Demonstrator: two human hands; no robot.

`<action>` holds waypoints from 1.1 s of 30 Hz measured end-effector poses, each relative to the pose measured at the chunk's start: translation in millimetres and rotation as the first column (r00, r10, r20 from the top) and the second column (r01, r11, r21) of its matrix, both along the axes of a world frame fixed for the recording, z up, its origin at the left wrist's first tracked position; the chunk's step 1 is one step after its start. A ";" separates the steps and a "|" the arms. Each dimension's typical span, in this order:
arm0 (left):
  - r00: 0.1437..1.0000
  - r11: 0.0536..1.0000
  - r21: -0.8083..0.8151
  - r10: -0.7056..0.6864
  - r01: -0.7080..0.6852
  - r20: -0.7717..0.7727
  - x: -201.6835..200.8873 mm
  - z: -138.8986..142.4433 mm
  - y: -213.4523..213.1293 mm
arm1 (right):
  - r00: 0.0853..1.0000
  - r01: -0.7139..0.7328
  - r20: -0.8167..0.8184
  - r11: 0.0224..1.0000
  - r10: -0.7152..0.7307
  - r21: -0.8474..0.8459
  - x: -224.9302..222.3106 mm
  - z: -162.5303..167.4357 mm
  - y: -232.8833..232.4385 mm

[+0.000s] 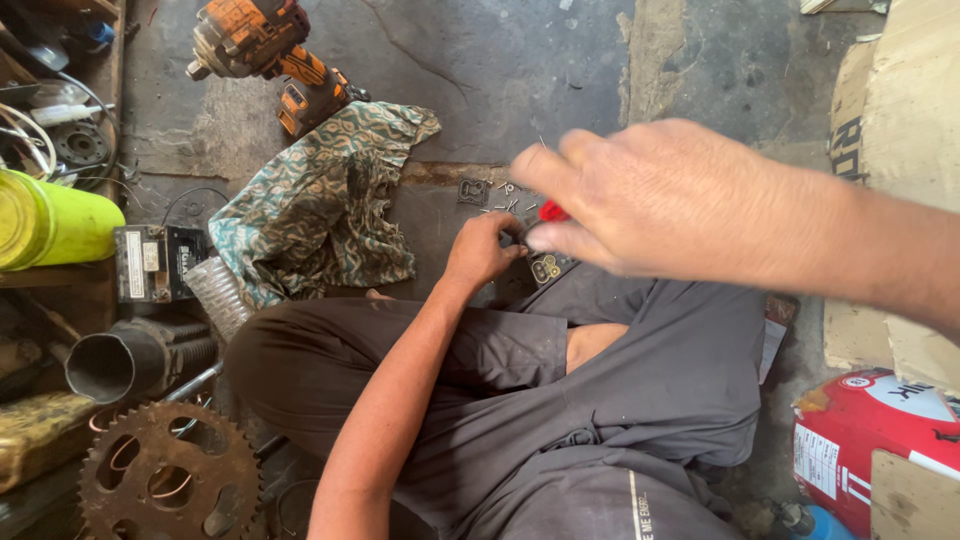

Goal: The person sits on the workshop floor with a small metal motorcycle component on their lap. They use a red-handled screwdriver to unscrew and manipulate fasteners on the part, repositioning it and handling small screws and brackets on the floor beside them throughout the clip.

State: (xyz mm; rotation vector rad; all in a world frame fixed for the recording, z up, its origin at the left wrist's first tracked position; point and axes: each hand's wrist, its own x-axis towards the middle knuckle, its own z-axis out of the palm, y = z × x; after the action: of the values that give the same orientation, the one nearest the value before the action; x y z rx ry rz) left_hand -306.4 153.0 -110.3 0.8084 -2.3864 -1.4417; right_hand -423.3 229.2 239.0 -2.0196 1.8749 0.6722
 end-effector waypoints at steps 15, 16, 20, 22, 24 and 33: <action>1.000 1.000 -0.027 0.005 -0.006 -0.005 0.4 -7.1 0.0 | 0.936 -0.153 0.293 0.975 0.195 -0.159 -13.5 -12.9 5.0; 1.000 1.000 -0.016 0.005 -0.005 -0.004 0.5 -6.3 0.3 | 0.931 -0.167 0.300 0.975 0.206 -0.149 -14.4 -11.1 3.0; 1.000 0.999 -0.031 0.011 -0.011 0.010 0.7 -4.1 0.1 | 0.846 -0.284 0.352 0.898 0.399 -0.336 -13.1 -8.6 -0.4; 1.000 1.000 -0.030 0.006 -0.005 0.024 -1.0 -4.2 0.4 | 0.856 -0.261 0.355 0.906 0.377 -0.333 -12.1 -8.8 1.6; 1.000 1.000 -0.025 0.009 -0.009 0.016 -1.8 -4.3 0.5 | 0.935 -0.128 0.315 0.983 0.164 -0.133 -13.2 -7.9 5.6; 0.999 1.000 0.002 0.008 -0.008 0.048 -2.0 0.8 0.5 | 0.730 -0.295 0.490 0.866 0.477 -0.403 -18.5 -11.1 1.2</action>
State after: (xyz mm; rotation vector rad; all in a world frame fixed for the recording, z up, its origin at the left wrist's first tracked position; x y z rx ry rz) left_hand -308.4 153.5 -109.5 0.8608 -2.4139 -1.4386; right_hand -441.9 230.4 227.9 -2.4754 1.2452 -0.1796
